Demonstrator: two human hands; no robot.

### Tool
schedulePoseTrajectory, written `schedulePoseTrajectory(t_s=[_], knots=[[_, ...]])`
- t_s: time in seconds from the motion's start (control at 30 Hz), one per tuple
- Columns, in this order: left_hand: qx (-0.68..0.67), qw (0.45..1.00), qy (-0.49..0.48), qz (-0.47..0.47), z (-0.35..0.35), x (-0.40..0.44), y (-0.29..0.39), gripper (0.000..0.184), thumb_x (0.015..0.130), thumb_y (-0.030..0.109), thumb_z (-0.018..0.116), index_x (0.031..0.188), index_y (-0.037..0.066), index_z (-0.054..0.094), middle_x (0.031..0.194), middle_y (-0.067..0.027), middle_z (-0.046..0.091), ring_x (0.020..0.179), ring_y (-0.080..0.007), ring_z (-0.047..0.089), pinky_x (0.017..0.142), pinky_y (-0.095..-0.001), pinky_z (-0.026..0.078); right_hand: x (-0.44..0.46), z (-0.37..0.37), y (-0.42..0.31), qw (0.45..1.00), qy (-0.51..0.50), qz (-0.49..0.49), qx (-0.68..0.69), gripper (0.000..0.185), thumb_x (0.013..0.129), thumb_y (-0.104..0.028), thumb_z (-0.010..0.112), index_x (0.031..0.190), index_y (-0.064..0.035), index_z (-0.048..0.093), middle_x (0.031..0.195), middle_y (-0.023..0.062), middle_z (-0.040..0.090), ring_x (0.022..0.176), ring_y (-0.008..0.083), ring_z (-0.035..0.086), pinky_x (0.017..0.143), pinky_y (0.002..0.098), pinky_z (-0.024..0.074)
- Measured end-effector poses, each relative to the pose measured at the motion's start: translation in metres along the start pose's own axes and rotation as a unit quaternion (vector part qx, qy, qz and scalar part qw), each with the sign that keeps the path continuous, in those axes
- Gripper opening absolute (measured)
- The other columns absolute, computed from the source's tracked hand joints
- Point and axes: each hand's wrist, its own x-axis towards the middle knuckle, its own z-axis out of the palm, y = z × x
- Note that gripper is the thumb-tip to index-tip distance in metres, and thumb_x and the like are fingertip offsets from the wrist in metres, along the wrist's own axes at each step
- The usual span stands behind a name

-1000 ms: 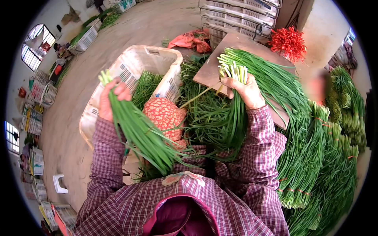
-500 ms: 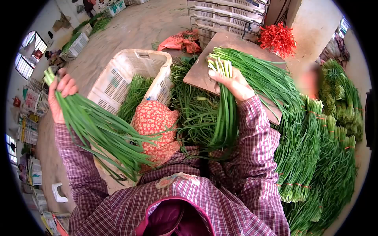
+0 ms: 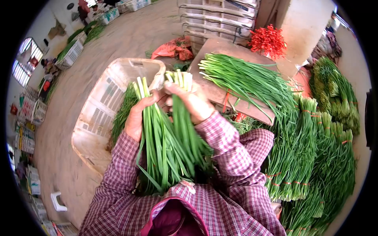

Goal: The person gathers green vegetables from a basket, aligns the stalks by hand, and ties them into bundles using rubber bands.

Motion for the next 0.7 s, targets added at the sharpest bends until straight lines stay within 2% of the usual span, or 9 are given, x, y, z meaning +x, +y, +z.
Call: schedulePoseTrajectory(t_s=[0.17, 0.27, 0.3, 0.37, 0.43, 0.47, 0.53, 0.6, 0.7], knots=[[0.026, 0.992, 0.119, 0.018, -0.017, 0.0, -0.009, 0.032, 0.086, 0.017, 0.059, 0.113, 0.001, 0.052, 0.1, -0.0079, 0.061, 0.083, -0.0176, 0.064, 0.073, -0.0311, 0.057, 0.02, 0.021, 0.033, 0.978, 0.032, -0.196, 0.058, 0.042, 0.083, -0.002, 0.062, 0.121, -0.0034, 0.046, 0.098, 0.003, 0.056, 0.087, 0.0087, 0.054, 0.073, 0.0225, 0.0476], [0.048, 0.991, 0.126, 0.003, -0.027, -0.001, -0.015, 0.042, 0.084, 0.018, 0.062, 0.121, 0.0, 0.049, 0.108, -0.0101, 0.06, 0.09, -0.0194, 0.063, 0.08, -0.0332, 0.055, 0.026, 0.018, 0.046, 0.947, 0.099, -0.284, -0.111, 0.046, 0.084, -0.004, 0.064, 0.124, -0.004, 0.043, 0.098, 0.005, 0.057, 0.089, 0.0134, 0.057, 0.083, 0.0272, 0.0476], [0.054, 0.991, 0.125, -0.004, -0.027, -0.002, -0.018, 0.044, 0.084, 0.018, 0.063, 0.122, 0.001, 0.048, 0.109, -0.0103, 0.06, 0.092, -0.0198, 0.063, 0.081, -0.0336, 0.054, 0.021, 0.02, 0.044, 0.935, 0.113, -0.298, -0.157, 0.049, 0.082, -0.009, 0.066, 0.125, -0.0019, 0.042, 0.103, 0.0109, 0.059, 0.094, 0.0191, 0.059, 0.086, 0.0313, 0.0476], [0.055, 0.992, 0.107, -0.028, -0.023, -0.003, -0.019, 0.053, 0.081, 0.019, 0.067, 0.125, 0.0, 0.045, 0.108, -0.0118, 0.06, 0.099, -0.0206, 0.061, 0.085, -0.0346, 0.053, 0.018, 0.016, 0.032, 0.908, 0.116, -0.321, -0.242, 0.048, 0.082, -0.011, 0.066, 0.124, -0.0011, 0.043, 0.104, 0.0137, 0.06, 0.096, 0.0217, 0.06, 0.086, 0.0322, 0.0477], [0.085, 0.992, 0.084, -0.049, -0.04, 0.002, -0.02, 0.054, 0.078, 0.015, 0.069, 0.122, -0.003, 0.044, 0.102, -0.0142, 0.06, 0.092, -0.0216, 0.064, 0.079, -0.0338, 0.057, 0.017, 0.008, 0.017, 0.871, 0.085, -0.315, -0.368, 0.045, 0.083, -0.021, 0.065, 0.118, 0.0009, 0.047, 0.103, 0.0197, 0.063, 0.096, 0.0285, 0.063, 0.084, 0.0355, 0.0493], [0.08, 0.992, 0.072, -0.069, -0.039, 0.003, -0.021, 0.053, 0.078, 0.014, 0.069, 0.121, -0.004, 0.044, 0.1, -0.015, 0.061, 0.089, -0.0221, 0.065, 0.076, -0.0339, 0.058, 0.021, 0.005, 0.014, 0.862, 0.074, -0.322, -0.384, 0.034, 0.085, -0.023, 0.062, 0.109, 0.0008, 0.057, 0.092, 0.0181, 0.066, 0.086, 0.0284, 0.066, 0.078, 0.0357, 0.0515], [0.048, 0.991, 0.025, -0.121, -0.026, 0.0, -0.016, 0.047, 0.081, 0.01, 0.064, 0.12, -0.005, 0.044, 0.103, -0.018, 0.061, 0.086, -0.0235, 0.066, 0.071, -0.0353, 0.06, 0.03, -0.007, -0.005, 0.84, 0.029, -0.225, -0.492, 0.027, 0.088, -0.024, 0.059, 0.1, -0.0005, 0.064, 0.084, 0.0169, 0.068, 0.079, 0.0264, 0.067, 0.072, 0.0359, 0.0529], [0.073, 0.987, 0.031, -0.142, -0.005, 0.0, -0.022, 0.06, 0.077, 0.012, 0.064, 0.13, -0.003, 0.04, 0.1, -0.0167, 0.062, 0.088, -0.0254, 0.065, 0.075, -0.0378, 0.059, 0.042, -0.02, -0.015, 0.822, 0.044, -0.247, -0.511, 0.024, 0.09, -0.024, 0.057, 0.095, -0.0025, 0.068, 0.081, 0.0149, 0.068, 0.074, 0.0236, 0.067, 0.068, 0.0347, 0.0535], [0.114, 0.986, -0.033, -0.115, -0.006, 0.004, -0.019, 0.07, 0.077, 0.01, 0.06, 0.14, -0.001, 0.031, 0.101, -0.0159, 0.062, 0.087, -0.0262, 0.064, 0.081, -0.0386, 0.054, 0.057, -0.048, -0.031, 0.785, 0.166, -0.3, -0.516, 0.024, 0.086, -0.025, 0.058, 0.093, -0.0039, 0.066, 0.081, 0.0166, 0.067, 0.076, 0.0303, 0.066, 0.071, 0.0394, 0.0523]])
